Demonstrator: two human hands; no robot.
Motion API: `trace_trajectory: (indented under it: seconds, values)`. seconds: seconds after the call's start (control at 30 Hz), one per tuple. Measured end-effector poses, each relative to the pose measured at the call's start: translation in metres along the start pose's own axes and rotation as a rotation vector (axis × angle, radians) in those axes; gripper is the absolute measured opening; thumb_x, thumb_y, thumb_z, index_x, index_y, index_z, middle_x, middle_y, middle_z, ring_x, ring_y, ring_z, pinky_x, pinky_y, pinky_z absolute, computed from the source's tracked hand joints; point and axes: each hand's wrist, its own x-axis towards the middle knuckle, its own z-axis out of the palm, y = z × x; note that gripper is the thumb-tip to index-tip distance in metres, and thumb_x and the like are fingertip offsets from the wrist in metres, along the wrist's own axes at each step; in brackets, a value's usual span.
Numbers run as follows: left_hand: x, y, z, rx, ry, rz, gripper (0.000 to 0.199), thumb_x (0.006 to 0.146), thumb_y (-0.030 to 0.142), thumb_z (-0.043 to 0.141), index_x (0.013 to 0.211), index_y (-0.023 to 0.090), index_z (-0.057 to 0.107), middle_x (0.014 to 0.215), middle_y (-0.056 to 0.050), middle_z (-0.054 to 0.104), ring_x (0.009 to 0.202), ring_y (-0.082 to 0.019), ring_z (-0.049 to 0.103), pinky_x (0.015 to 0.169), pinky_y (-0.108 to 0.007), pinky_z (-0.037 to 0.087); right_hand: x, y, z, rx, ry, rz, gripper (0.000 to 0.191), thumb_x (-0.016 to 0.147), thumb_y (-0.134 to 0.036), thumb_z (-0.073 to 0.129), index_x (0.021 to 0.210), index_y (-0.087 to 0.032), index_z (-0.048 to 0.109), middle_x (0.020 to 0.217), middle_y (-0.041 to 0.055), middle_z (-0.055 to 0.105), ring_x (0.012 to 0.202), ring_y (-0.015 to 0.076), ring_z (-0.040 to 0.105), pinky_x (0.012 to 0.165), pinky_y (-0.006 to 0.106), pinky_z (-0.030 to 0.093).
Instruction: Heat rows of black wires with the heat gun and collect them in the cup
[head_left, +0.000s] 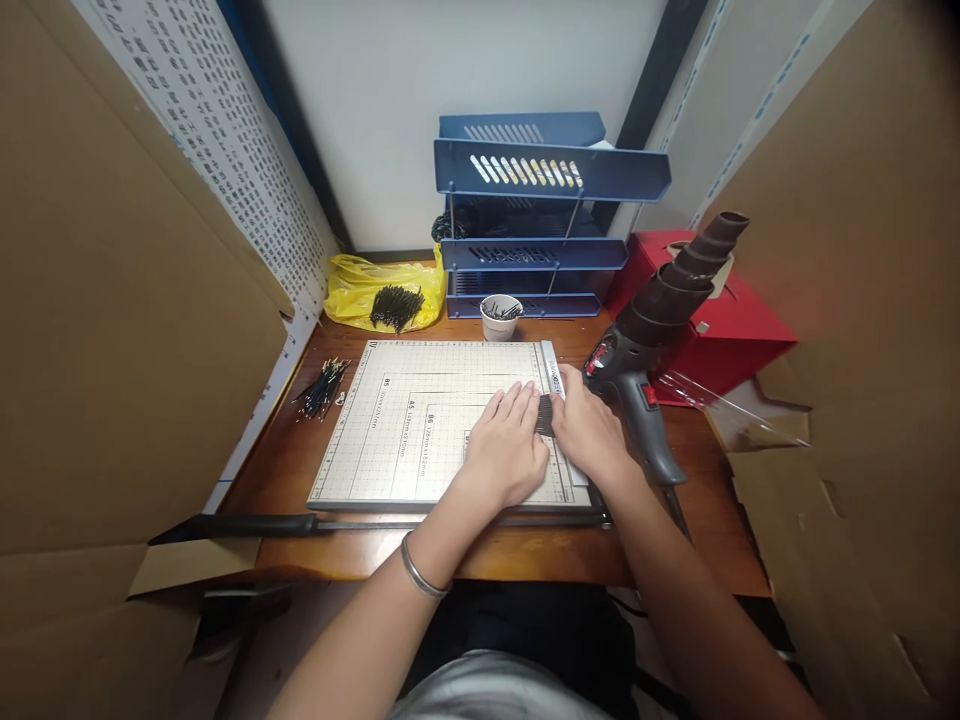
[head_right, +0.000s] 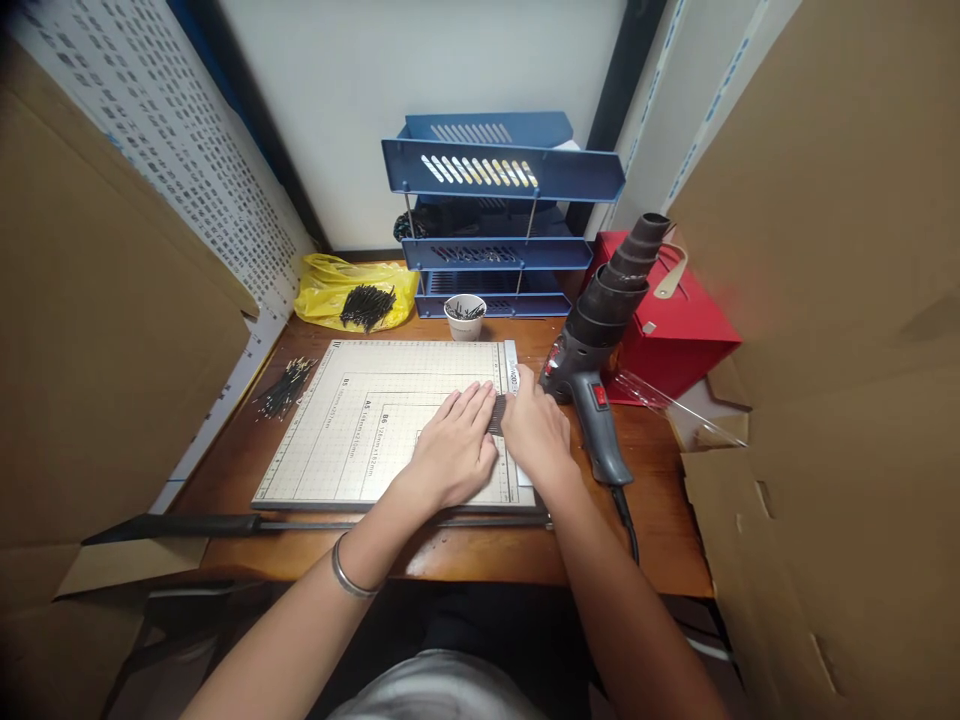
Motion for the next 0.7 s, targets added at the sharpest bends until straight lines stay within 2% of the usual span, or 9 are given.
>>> trace_trajectory:
  seconds: [0.17,0.43,0.57,0.63,0.7]
  values:
    - [0.0,0.001,-0.001,0.011,-0.003,-0.003,0.063,0.101,0.03,0.033,0.158,0.002,0.035,0.168,-0.013,0.031,0.157,-0.024,0.025,0.129,-0.041,0.017,-0.001,-0.005,-0.004,-0.088,0.006,-0.008,0.048,0.102,-0.028,0.036,0.148,-0.017,0.039,0.114,0.0202,0.073,0.108,0.0362,0.069,0.087,0.043,0.047]
    - [0.0,0.001,-0.003,0.014,-0.024,-0.003,0.063,0.102,0.03,0.032,0.158,0.002,0.033,0.168,-0.014,0.03,0.157,-0.025,0.024,0.129,-0.041,0.017,-0.003,-0.002,0.0,-0.044,0.03,0.025,0.046,0.103,-0.036,0.035,0.144,-0.018,0.043,0.122,0.0194,0.071,0.109,0.0362,0.069,0.089,0.044,0.047]
    - [0.0,0.001,-0.002,0.008,-0.014,-0.001,0.064,0.102,0.031,0.032,0.158,0.001,0.033,0.168,-0.014,0.029,0.157,-0.024,0.024,0.129,-0.042,0.018,-0.01,0.007,0.005,0.0,0.023,0.063,0.057,0.105,-0.046,0.03,0.153,-0.017,0.037,0.131,0.021,0.067,0.117,0.0371,0.065,0.094,0.045,0.047]
    - [0.0,0.001,-0.002,0.013,-0.017,0.002,0.064,0.102,0.031,0.033,0.159,0.002,0.033,0.168,-0.014,0.028,0.157,-0.025,0.024,0.129,-0.042,0.018,-0.014,0.009,0.007,-0.036,-0.009,0.082,0.058,0.105,-0.049,0.029,0.151,-0.016,0.042,0.125,0.0222,0.069,0.115,0.0366,0.066,0.092,0.044,0.047]
    - [0.001,0.0,-0.002,0.017,-0.023,0.002,0.064,0.101,0.031,0.033,0.159,0.002,0.033,0.168,-0.014,0.028,0.157,-0.025,0.023,0.129,-0.042,0.017,-0.016,0.008,0.008,-0.08,-0.041,0.079,0.051,0.105,-0.045,0.03,0.141,-0.017,0.053,0.116,0.0213,0.071,0.11,0.0348,0.068,0.089,0.042,0.048]
